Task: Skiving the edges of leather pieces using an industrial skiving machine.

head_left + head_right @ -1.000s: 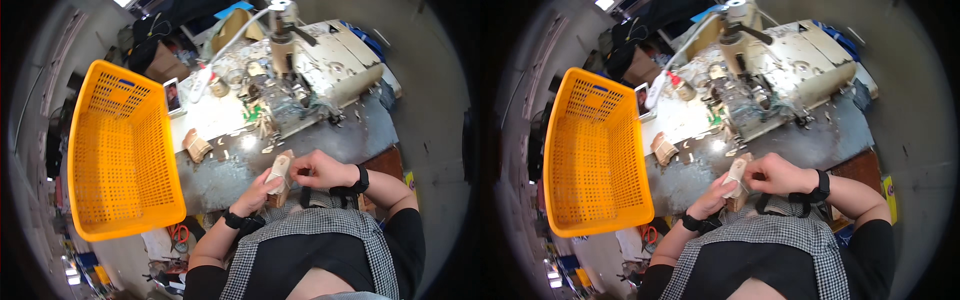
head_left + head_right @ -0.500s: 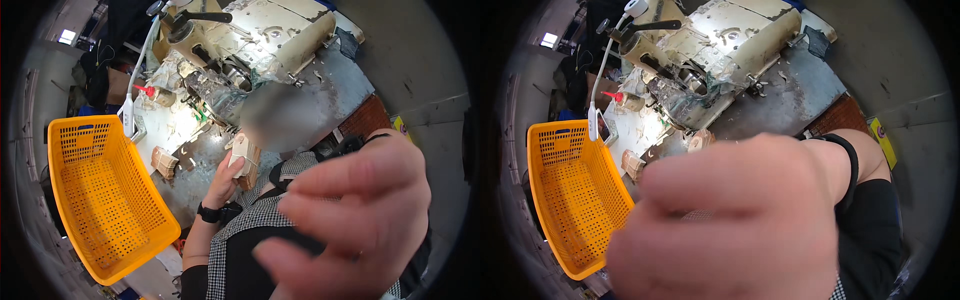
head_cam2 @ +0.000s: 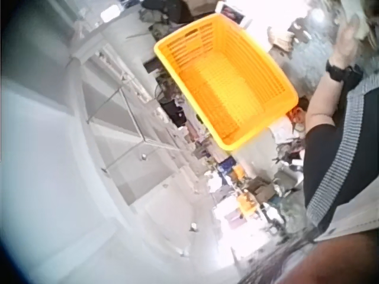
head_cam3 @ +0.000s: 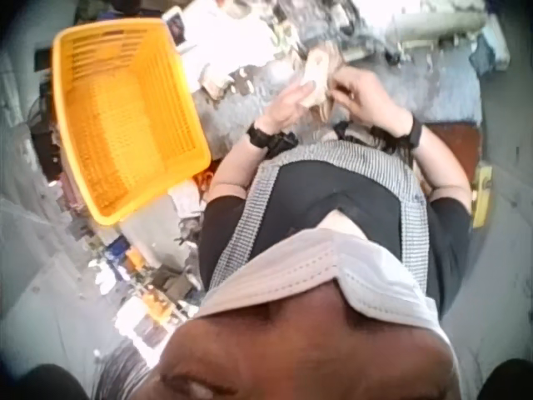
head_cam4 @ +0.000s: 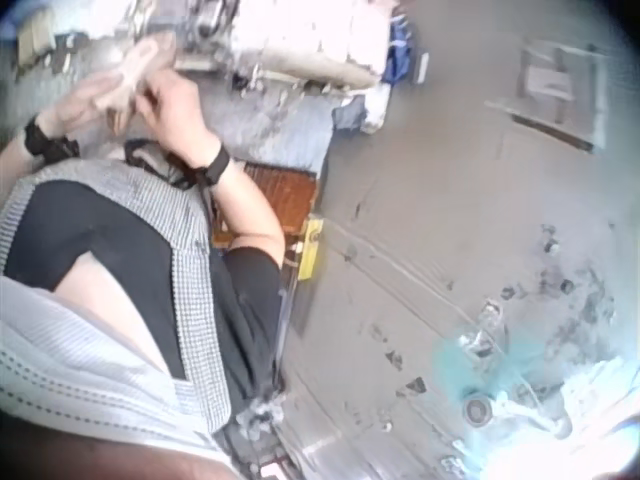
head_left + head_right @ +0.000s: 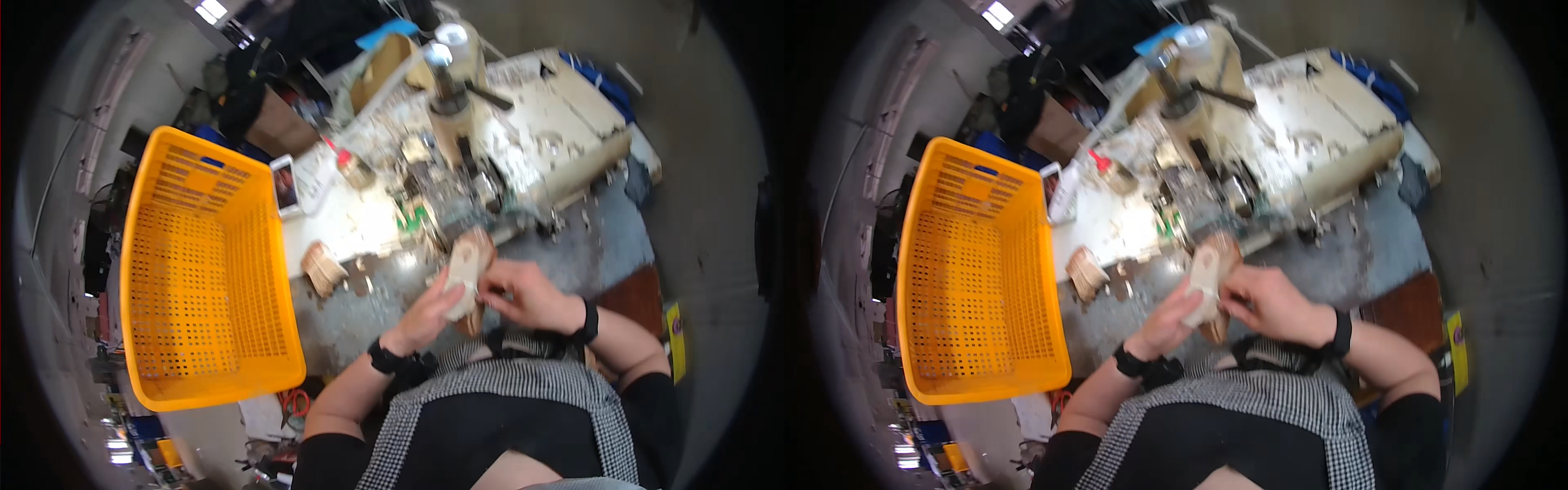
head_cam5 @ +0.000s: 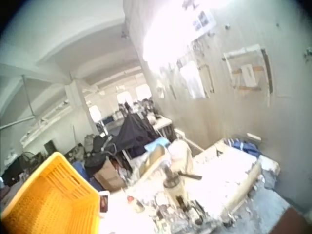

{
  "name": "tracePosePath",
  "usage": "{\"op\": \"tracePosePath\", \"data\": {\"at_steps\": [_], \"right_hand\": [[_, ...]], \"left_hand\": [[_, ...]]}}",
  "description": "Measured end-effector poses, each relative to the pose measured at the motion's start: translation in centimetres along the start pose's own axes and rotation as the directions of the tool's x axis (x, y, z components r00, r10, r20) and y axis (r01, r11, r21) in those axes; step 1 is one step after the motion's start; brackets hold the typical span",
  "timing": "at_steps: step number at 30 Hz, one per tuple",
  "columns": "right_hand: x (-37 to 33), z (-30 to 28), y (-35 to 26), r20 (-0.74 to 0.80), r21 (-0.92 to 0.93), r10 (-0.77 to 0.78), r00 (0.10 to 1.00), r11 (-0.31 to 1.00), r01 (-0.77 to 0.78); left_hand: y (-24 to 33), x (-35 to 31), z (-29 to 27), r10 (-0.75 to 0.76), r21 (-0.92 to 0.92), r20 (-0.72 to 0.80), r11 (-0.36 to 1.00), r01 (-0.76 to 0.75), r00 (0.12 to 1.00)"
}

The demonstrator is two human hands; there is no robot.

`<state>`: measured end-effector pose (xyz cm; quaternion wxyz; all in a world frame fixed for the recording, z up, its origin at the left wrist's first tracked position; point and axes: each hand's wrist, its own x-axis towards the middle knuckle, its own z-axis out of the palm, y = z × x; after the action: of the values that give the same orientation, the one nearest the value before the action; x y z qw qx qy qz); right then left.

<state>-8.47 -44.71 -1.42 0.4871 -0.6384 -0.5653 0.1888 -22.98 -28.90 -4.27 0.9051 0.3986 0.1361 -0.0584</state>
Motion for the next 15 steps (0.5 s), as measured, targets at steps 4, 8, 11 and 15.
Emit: {"op": "tracePosePath", "data": {"at_steps": [4, 8, 11, 15], "right_hand": [[0.34, -0.83, -0.4, 0.099, 0.005, -0.03, 0.995, 1.0, 0.03], [0.59, -1.21, -0.5, 0.103, -0.03, -0.037, 0.994, 0.999, 0.04], [0.63, -1.18, -0.19, 0.096, -0.02, -0.057, 0.994, 0.998, 0.059], [0.21, -1.33, -0.07, 0.13, 0.041, -0.015, 0.991, 0.999, 0.009]], "left_hand": [[-0.01, -0.28, 0.4, 0.003, 0.075, 0.033, 0.997, -0.005, 0.999], [0.32, 0.03, 0.29, 0.006, 0.1, 0.056, 0.995, -0.011, 0.998], [0.0, 0.13, -0.1, 0.014, 0.096, 0.042, 0.995, -0.018, 0.999], [0.06, -0.11, -0.09, 0.004, 0.092, 0.047, 0.996, -0.008, 0.999]]}}
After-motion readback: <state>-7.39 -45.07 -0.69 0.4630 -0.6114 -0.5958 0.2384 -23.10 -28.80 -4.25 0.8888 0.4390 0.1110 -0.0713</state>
